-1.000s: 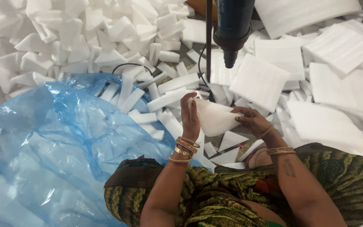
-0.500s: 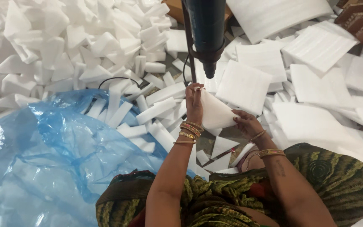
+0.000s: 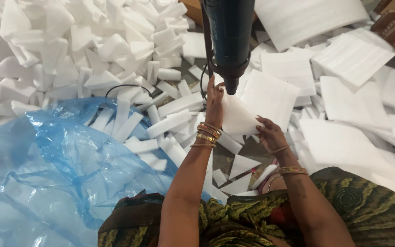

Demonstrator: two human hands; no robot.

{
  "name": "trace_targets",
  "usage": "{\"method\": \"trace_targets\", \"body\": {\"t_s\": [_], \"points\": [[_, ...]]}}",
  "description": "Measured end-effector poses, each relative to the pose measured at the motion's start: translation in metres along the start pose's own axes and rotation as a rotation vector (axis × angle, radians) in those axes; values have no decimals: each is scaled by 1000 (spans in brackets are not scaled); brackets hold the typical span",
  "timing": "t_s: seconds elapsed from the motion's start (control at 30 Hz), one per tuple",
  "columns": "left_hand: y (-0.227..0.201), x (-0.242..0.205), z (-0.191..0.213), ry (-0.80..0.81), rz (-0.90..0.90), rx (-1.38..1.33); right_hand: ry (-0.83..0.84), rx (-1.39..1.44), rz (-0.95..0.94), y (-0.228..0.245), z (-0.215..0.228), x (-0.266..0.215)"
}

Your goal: The person sits on the floor and repeatedly picks up white foam pieces, places them under a vertical cutting tool, and cuts them into smaller strips. The cut pieces are dropped back onto the surrounding pile.

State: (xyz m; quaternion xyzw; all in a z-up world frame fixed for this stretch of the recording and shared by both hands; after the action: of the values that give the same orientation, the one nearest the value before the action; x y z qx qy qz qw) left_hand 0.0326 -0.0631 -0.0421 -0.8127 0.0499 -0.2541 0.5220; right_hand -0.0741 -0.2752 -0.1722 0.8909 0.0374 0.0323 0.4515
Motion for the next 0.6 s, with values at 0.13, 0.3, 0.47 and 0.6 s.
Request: {"method": "trace_targets", "body": {"t_s": [0.13, 0.3, 0.47, 0.6], "points": [[-12, -28, -1, 68, -87, 153, 7, -96, -16, 14, -13, -12], [-44, -66, -4, -26, -76, 249, 106, -471, 57, 35, -51, -23], [-82, -96, -5, -116, -6, 246, 219, -671, 200, 40, -94, -35], [-98, -115, 3, -102, -50, 292, 212, -804, 217, 45, -113, -40]]}}
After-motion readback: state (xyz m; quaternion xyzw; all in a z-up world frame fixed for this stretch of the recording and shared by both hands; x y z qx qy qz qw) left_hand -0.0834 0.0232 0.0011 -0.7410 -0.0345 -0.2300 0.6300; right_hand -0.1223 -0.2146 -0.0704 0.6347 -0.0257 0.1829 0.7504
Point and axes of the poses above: each hand's wrist, its own x-axis towards the middle knuckle, its own z-axis out of the back of the hand, y = z × x, the point moved 2 cm from there along x, towards the middle knuckle, and after that the axes turned 12 degrees about y, right-handed, at the moved point
